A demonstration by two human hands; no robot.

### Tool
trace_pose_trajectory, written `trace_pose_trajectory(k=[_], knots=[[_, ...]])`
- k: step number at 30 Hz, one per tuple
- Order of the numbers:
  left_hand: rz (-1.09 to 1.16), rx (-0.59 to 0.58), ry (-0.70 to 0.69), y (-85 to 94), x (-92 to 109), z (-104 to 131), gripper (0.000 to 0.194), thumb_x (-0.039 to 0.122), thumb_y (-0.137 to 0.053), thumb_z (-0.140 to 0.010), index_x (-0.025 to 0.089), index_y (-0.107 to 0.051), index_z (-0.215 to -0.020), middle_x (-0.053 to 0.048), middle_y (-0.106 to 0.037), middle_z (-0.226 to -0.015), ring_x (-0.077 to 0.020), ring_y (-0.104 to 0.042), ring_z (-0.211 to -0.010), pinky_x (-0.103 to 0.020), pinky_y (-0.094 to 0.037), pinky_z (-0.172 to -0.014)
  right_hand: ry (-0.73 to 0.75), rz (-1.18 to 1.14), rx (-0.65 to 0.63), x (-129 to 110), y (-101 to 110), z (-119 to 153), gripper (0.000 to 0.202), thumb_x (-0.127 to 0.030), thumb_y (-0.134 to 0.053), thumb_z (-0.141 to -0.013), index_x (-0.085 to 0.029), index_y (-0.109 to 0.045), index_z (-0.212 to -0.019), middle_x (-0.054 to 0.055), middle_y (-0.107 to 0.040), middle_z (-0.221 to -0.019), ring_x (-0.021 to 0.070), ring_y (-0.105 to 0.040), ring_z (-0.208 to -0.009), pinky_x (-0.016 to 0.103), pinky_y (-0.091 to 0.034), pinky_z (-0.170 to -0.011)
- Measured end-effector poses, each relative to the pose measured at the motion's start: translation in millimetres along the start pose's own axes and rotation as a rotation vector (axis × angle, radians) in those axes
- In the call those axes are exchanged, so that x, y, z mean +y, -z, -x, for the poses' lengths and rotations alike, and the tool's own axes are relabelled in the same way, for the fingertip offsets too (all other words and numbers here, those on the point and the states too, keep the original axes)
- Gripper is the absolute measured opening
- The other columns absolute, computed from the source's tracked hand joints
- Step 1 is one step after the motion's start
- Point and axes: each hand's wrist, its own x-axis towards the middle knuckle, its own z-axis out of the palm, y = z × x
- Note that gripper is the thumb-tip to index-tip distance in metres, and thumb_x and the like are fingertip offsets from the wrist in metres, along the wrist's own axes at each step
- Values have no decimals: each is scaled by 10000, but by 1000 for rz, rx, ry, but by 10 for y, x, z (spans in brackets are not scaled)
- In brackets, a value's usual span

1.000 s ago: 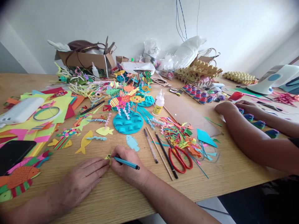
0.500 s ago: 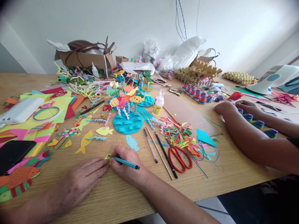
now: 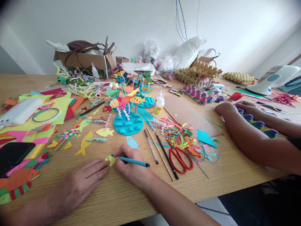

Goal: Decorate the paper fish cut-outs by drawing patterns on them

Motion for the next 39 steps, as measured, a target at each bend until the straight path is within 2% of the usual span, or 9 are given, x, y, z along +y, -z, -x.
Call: trace_pose_trajectory(k=[4,16,39], knots=[[3,6,1,-17,-6,13,381,91,-266,-948,85,-629,-1062,-84,-684,-1055,-192,-623,-1001,-300,-551,-839,-4,-38,-34,4,7,17,81,-116,-502,-723,-190,-491,-692,-57,-475,-563,76,-426,-498,178,-341,-476],[-6,21,10,-24,11,9,380,84,-262,-950,90,-626,-1058,-73,-684,-1053,-188,-625,-997,-294,-544,-854,28,120,-8,50,-72,4,95,-90,-522,-685,-184,-519,-672,-42,-526,-578,79,-451,-504,184,-355,-500],[0,27,18,-43,8,28,368,69,-287,-929,90,-628,-1065,-76,-678,-1065,-182,-613,-1016,-292,-534,-879,39,188,0,82,-93,-1,90,-99,-533,-688,-187,-527,-672,-41,-547,-578,82,-470,-507,185,-370,-520]])
